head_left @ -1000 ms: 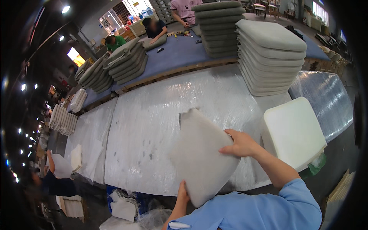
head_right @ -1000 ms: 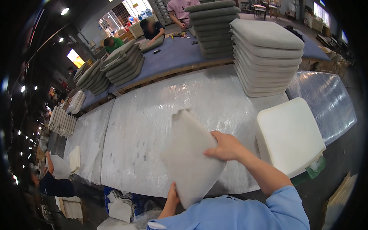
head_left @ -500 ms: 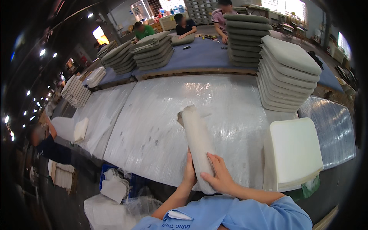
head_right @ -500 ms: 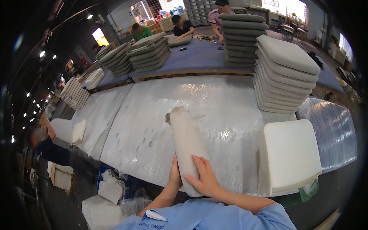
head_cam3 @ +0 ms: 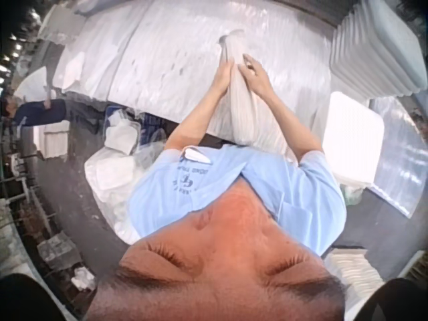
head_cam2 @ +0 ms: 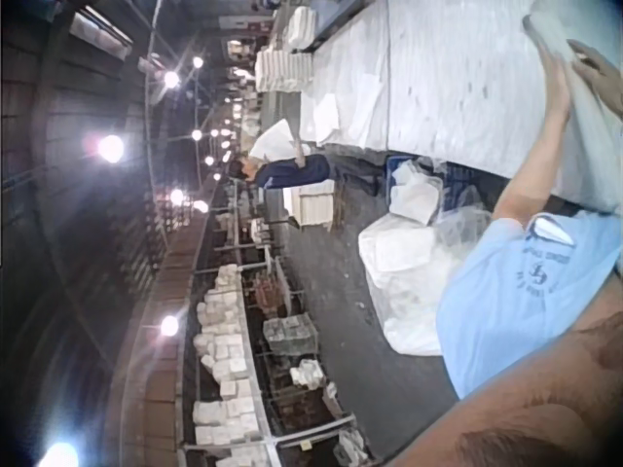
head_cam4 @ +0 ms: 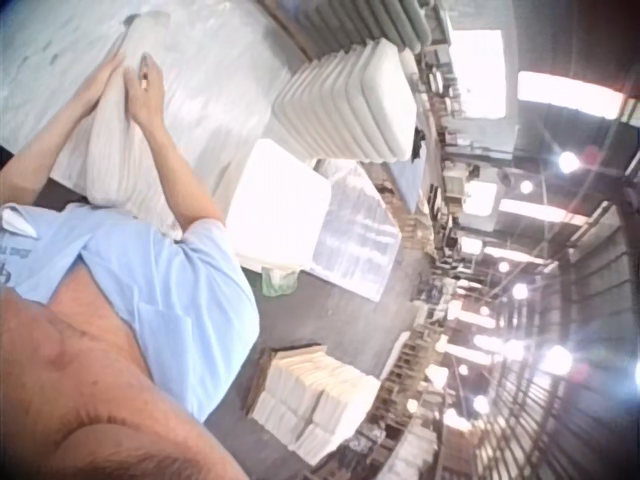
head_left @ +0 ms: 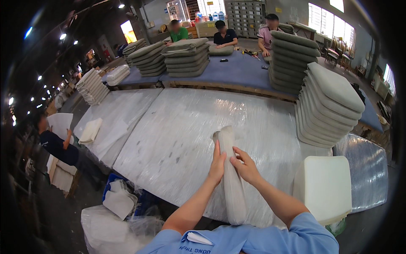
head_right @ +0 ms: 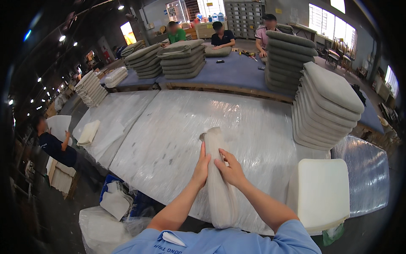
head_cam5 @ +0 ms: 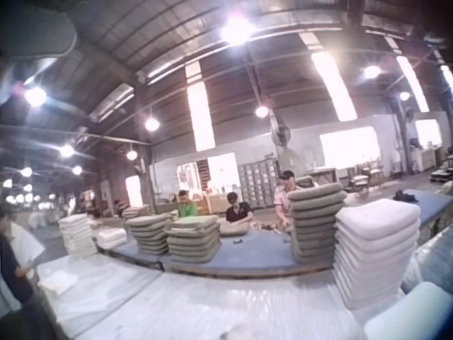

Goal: The person wraps rectangular foam pads in white fabric, folding and tucking the edges to enclose each pad. They place the wrapped pads into a stack on the table. The person also handles loose white filling material from a green bag, placing it onto foam pads.

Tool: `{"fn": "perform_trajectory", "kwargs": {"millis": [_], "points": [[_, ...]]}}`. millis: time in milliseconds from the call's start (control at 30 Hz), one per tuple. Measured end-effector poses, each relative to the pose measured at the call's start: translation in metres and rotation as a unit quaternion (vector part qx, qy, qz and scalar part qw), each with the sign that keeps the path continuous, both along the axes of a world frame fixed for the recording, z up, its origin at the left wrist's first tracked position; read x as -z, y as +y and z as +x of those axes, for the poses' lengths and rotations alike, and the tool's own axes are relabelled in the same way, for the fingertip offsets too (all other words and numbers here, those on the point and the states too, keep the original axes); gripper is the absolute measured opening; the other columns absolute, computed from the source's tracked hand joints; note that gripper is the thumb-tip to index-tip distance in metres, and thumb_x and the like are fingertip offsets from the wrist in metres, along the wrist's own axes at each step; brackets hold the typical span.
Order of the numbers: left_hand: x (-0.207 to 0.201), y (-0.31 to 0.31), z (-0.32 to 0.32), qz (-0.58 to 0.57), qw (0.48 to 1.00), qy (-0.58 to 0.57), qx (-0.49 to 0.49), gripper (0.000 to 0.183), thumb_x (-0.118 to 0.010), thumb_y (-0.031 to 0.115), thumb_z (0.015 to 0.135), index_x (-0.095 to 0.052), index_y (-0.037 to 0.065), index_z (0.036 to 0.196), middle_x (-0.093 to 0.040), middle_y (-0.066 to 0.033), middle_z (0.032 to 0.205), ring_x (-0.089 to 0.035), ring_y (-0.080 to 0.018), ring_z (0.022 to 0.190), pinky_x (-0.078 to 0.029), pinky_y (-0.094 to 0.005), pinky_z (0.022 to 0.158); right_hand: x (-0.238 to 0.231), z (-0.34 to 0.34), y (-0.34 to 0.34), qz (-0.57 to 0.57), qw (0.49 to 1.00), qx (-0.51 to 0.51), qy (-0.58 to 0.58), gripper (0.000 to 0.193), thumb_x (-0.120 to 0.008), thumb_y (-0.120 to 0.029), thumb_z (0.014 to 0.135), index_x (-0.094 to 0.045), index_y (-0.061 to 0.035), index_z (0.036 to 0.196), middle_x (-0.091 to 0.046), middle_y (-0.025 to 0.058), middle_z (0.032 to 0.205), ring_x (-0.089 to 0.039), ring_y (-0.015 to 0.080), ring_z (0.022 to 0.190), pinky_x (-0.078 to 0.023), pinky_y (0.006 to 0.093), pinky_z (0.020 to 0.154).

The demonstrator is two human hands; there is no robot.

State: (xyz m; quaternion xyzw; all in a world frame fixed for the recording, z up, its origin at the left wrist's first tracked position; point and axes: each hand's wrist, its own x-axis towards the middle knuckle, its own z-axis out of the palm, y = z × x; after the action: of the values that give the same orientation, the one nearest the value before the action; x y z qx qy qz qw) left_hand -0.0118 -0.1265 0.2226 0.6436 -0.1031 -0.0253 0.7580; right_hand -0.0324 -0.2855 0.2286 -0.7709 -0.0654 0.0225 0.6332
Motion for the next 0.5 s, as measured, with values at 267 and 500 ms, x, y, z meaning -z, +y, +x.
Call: {"fn": "perform_trajectory", "kwargs": {"millis": [267, 500], "points": [[0.009, -0.035, 0.071, -0.027, 0.996, 0.029, -0.085, 0.069, -0.043, 0.021, 0.106, -0.011, 0.002, 0.164, -0.02, -0.0216, 0.168, -0.024, -0.0317, 0.154, -0.022, -0.0396, 0.124, 0.013, 0.133, -0.032, -0.023, 0.975, 0.104, -0.194, 0.054, -0.066, -0.018, 0.099, -0.051, -0.0062, 0.149, -0.056, 0.0193, 0.145, -0.06, 0.0292, 0.125, -0.048, 0.0398, 0.106], [0.026, -0.023, 0.12, 0.129, 0.982, -0.088, -0.103, 0.05, -0.062, 0.006, 0.094, -0.051, 0.002, 0.142, -0.047, -0.0231, 0.148, -0.045, -0.0364, 0.138, -0.036, -0.0423, 0.116, 0.014, 0.167, -0.046, 0.082, 0.993, 0.033, -0.082, 0.019, -0.062, -0.006, 0.099, -0.068, -0.0023, 0.117, -0.069, 0.0066, 0.112, -0.062, 0.0111, 0.099, -0.052, 0.0251, 0.084]]}}
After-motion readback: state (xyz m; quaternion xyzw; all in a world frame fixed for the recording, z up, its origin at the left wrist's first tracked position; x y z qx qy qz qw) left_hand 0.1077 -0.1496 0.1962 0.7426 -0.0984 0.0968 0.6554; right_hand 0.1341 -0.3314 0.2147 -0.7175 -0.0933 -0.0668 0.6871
